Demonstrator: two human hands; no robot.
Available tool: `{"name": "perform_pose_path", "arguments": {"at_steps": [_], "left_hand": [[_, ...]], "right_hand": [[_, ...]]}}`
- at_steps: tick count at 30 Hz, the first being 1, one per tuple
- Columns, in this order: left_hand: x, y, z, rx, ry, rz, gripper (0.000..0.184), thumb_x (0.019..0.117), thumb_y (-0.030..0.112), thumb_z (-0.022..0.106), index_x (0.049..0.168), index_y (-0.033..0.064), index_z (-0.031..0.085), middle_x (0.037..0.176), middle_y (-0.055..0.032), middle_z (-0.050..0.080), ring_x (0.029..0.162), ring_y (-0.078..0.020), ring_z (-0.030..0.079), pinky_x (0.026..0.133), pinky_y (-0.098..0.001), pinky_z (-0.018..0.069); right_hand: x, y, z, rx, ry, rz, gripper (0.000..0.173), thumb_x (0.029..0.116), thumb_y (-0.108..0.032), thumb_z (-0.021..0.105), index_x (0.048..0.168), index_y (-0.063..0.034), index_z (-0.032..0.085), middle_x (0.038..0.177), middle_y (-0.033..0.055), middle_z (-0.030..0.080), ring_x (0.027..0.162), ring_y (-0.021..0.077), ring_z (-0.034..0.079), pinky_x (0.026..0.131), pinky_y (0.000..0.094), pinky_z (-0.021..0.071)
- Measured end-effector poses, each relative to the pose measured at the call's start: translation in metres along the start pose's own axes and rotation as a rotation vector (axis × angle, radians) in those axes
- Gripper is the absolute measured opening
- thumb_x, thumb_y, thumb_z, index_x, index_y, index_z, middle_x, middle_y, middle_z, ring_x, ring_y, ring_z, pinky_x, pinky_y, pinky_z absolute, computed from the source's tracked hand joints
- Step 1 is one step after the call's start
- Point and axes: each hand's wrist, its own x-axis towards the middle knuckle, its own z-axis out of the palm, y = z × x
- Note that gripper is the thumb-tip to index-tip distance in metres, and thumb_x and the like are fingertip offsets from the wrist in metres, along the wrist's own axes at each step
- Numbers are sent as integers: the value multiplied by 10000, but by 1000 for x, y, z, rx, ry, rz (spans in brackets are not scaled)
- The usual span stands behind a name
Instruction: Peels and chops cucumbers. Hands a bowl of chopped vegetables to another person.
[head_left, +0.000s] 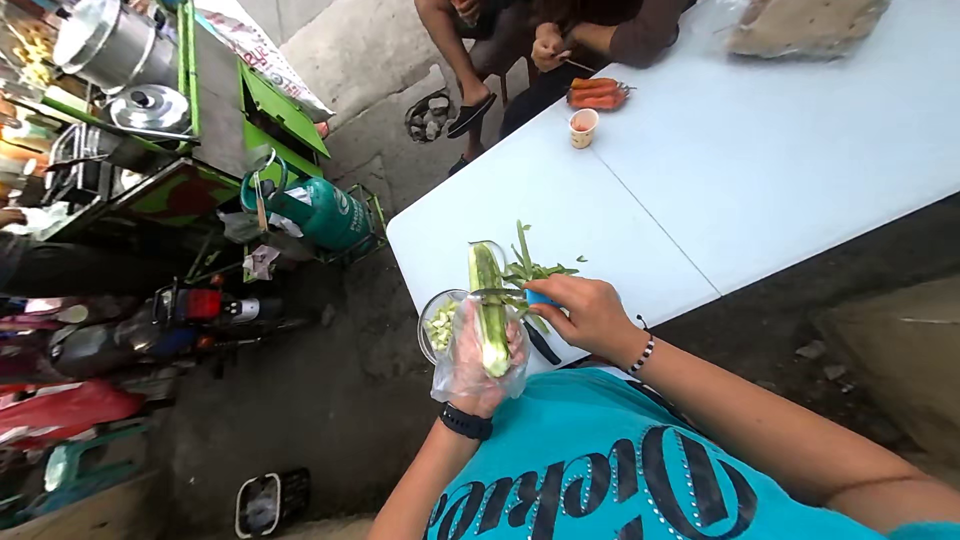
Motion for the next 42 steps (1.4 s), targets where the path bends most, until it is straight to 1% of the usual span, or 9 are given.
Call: {"name": "perform_pose_path", "arguments": {"at_steps": [5, 10, 13, 16, 24, 27, 30, 35, 42], "left_hand": [[-4, -7, -2, -71, -38, -113, 728, 1043, 642, 190, 937, 28, 567, 691, -79, 582, 539, -163, 590, 464, -257, 509], [-2, -1, -1, -71, -20, -88, 734, 1043, 643, 188, 911, 36, 579, 674, -76, 592, 527, -157, 597, 459, -249, 511], [-1, 5, -3, -52, -7, -73, 730, 1047, 638, 182, 943, 33, 578, 675, -79, 588, 519, -160, 593, 453, -252, 509], [-1, 3, -5, -52, 12, -90, 729, 1047, 638, 188, 931, 30, 572, 674, -81, 585, 525, -163, 593, 454, -251, 505], [-1, 3, -6, -45, 14, -119, 714, 1052, 627, 194, 933, 29, 568, 687, -91, 594, 532, -169, 602, 460, -256, 515], [-4, -1, -9, -66, -17, -160, 720, 1049, 628, 193, 943, 24, 570, 692, -91, 591, 533, -172, 599, 459, -257, 514], [-5, -4, -10, -92, -23, -189, 715, 1047, 631, 197, 925, 30, 565, 685, -86, 585, 527, -170, 597, 455, -258, 512], [-1, 5, -13, -59, 6, -130, 723, 1050, 635, 183, 948, 28, 562, 690, -92, 584, 534, -173, 595, 454, -257, 506], [-1, 6, -11, -40, -13, -137, 725, 1049, 635, 179, 946, 29, 562, 684, -95, 586, 530, -178, 598, 454, -261, 511]], "right_hand": [[9, 17, -5, 3, -15, 121, 331, 1028, -308, 550, 1196, -81, 722, 971, 86, 729, 809, 242, 718, 656, 456, 588], [1, 12, -6, 77, -60, 103, 352, 1030, -361, 550, 1179, -99, 730, 990, 48, 744, 807, 187, 714, 675, 418, 592], [-7, 1, -3, 112, -97, 97, 373, 1050, -397, 521, 1182, -118, 731, 956, 34, 734, 764, 162, 691, 647, 392, 575], [-9, 3, -1, 102, -83, 111, 370, 1048, -389, 526, 1175, -112, 735, 983, 43, 744, 805, 172, 710, 677, 400, 587], [-1, 10, 3, 58, -38, 130, 350, 1028, -346, 539, 1169, -92, 736, 985, 66, 744, 805, 213, 720, 652, 432, 584], [4, 20, 1, 28, -28, 170, 341, 1029, -322, 545, 1190, -82, 725, 1007, 85, 746, 823, 243, 729, 671, 475, 592], [5, 26, -1, 22, -26, 178, 341, 1030, -335, 537, 1171, -87, 724, 955, 77, 734, 794, 238, 717, 654, 470, 582], [-11, 5, 2, 141, -125, 146, 384, 1047, -404, 522, 1176, -109, 731, 989, 40, 745, 802, 171, 706, 689, 410, 587], [-11, 3, 7, 99, -83, 148, 371, 1044, -385, 524, 1172, -106, 733, 983, 50, 743, 797, 186, 712, 658, 416, 583]]}}
